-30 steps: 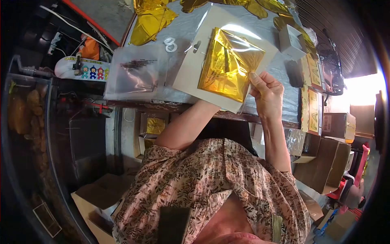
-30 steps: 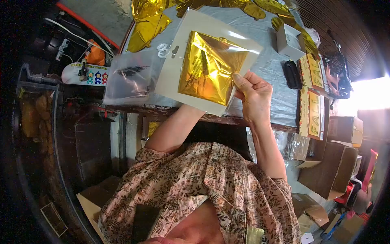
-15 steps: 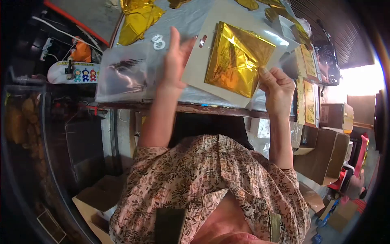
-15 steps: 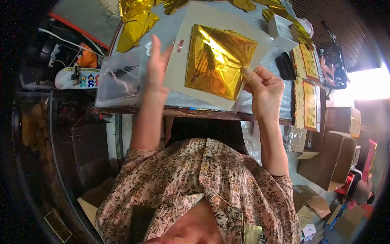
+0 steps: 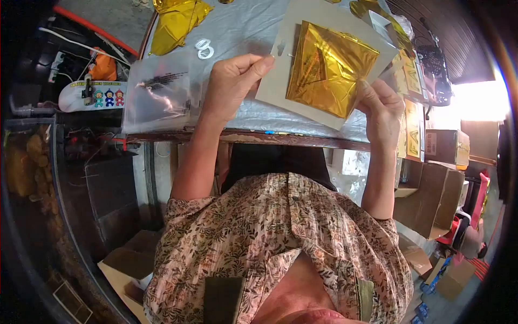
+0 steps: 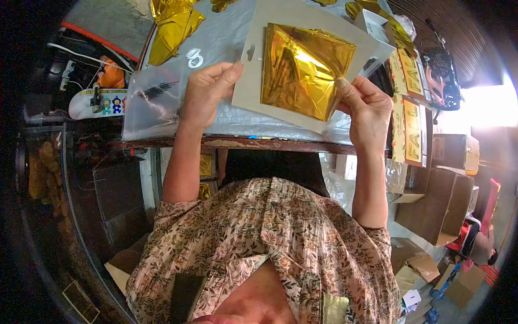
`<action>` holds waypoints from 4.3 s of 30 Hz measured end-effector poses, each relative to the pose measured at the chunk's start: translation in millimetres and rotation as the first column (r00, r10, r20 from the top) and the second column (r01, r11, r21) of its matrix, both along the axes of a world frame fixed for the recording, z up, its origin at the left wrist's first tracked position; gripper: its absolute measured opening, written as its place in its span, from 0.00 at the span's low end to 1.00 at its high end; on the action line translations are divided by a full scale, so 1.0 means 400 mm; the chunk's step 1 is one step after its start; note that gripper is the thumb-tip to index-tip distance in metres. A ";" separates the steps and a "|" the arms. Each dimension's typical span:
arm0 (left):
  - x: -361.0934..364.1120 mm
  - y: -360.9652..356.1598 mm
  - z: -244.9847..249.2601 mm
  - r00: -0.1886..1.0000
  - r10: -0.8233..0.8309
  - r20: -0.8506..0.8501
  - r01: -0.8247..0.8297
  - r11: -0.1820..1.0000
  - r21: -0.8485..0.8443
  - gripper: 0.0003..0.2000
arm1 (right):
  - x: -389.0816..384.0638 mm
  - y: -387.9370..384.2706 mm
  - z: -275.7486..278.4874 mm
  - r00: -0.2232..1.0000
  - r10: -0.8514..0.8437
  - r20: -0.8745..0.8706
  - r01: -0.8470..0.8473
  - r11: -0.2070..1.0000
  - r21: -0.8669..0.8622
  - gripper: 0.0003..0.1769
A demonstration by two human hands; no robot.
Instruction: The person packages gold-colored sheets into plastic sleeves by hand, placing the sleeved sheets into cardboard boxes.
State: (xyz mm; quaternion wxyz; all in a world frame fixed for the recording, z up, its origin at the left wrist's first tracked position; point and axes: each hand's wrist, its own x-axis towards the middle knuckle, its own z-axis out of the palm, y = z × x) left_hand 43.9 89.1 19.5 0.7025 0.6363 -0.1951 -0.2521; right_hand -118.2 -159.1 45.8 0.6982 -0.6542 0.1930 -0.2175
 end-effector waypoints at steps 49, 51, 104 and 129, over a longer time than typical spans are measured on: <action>-0.059 -0.165 -0.080 0.880 -0.218 -0.423 -0.069 0.820 -0.568 0.26 | 0.006 0.031 0.021 0.993 0.073 -0.094 -0.061 0.990 0.127 0.11; 0.027 -0.112 -0.057 0.673 -0.529 -0.518 0.072 0.743 -0.666 0.27 | 0.001 -0.015 0.015 0.981 0.080 -0.175 -0.067 0.995 0.077 0.10; 0.009 -0.110 -0.071 0.767 -0.535 -0.353 0.269 0.768 -0.581 0.46 | 0.016 0.046 -0.047 0.979 0.049 -0.199 -0.069 0.993 -0.093 0.11; 0.008 -0.120 -0.079 0.747 -0.512 -0.423 0.187 0.773 -0.606 0.30 | 0.021 0.042 -0.053 0.976 0.052 -0.211 -0.040 0.997 0.061 0.11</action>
